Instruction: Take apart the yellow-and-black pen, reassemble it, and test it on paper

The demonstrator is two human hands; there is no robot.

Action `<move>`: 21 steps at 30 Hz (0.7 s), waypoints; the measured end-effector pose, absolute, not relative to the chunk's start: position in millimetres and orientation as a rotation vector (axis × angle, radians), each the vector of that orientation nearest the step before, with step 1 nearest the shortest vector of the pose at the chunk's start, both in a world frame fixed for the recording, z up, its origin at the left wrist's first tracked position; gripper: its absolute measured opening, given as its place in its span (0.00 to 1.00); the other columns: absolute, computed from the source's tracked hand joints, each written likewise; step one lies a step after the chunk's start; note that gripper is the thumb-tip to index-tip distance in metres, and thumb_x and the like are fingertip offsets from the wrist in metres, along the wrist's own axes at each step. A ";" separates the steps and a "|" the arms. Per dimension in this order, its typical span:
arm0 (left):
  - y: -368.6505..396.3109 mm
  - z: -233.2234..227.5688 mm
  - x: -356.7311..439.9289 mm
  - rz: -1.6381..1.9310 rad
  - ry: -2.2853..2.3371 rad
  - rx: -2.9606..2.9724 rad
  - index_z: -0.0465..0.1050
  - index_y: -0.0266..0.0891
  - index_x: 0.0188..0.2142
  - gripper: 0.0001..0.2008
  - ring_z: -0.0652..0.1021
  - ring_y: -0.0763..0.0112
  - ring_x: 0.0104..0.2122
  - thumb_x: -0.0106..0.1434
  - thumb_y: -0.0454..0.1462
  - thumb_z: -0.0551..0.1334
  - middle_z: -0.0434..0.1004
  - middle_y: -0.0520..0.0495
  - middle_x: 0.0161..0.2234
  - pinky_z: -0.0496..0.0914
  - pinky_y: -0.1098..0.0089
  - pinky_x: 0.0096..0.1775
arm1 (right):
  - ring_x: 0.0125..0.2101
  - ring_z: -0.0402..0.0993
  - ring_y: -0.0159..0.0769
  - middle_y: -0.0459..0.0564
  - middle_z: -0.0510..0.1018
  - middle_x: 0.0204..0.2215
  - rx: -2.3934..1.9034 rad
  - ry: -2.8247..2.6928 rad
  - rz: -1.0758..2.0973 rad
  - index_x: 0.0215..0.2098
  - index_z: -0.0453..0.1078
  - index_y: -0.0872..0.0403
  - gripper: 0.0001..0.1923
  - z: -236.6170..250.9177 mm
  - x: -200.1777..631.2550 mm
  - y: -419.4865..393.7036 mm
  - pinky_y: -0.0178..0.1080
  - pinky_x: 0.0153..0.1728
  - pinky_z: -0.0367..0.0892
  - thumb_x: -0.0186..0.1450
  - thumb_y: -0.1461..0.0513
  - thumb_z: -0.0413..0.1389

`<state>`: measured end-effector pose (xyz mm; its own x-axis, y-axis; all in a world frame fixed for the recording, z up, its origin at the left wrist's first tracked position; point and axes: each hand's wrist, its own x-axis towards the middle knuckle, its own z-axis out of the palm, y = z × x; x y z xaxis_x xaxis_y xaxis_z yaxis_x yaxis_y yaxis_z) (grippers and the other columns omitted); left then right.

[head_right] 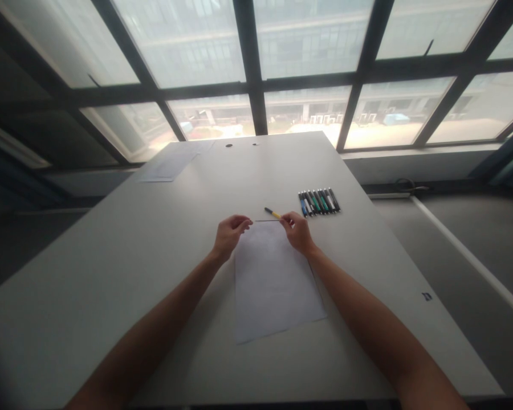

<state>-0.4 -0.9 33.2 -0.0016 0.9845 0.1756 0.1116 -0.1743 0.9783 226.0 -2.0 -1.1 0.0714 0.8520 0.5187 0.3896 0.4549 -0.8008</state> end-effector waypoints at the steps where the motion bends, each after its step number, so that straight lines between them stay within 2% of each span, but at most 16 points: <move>1: -2.0 30.2 1.5 1.305 1.192 1.413 0.79 0.35 0.36 0.12 0.79 0.69 0.31 0.56 0.42 0.70 0.83 0.43 0.33 0.73 0.68 0.37 | 0.30 0.71 0.36 0.48 0.78 0.29 -1.129 -1.533 0.494 0.31 0.74 0.54 0.07 -1.2 226.0 -1.8 0.39 0.33 0.66 0.65 0.59 0.57; 5: -3.8 19.7 5.1 1.349 1.173 1.455 0.79 0.36 0.35 0.13 0.80 0.67 0.34 0.56 0.43 0.71 0.83 0.43 0.34 0.74 0.66 0.40 | 0.31 0.72 0.37 0.48 0.78 0.29 -1.119 -1.539 0.493 0.31 0.73 0.53 0.07 -1.7 225.9 -1.4 0.39 0.33 0.66 0.65 0.59 0.57; 21: -9.5 15.6 7.8 1.327 1.270 1.644 0.80 0.39 0.35 0.08 0.80 0.67 0.34 0.59 0.41 0.68 0.83 0.46 0.34 0.74 0.68 0.38 | 0.31 0.69 0.37 0.48 0.75 0.28 -1.076 -1.643 0.466 0.30 0.72 0.53 0.06 1.1 224.2 -4.2 0.40 0.34 0.65 0.65 0.62 0.58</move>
<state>7.8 -9.5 15.6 0.0116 0.9485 0.3167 0.2744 -0.3076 0.9111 224.2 -4.2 1.1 -0.0254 0.8301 0.5571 0.4134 0.5161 -0.7502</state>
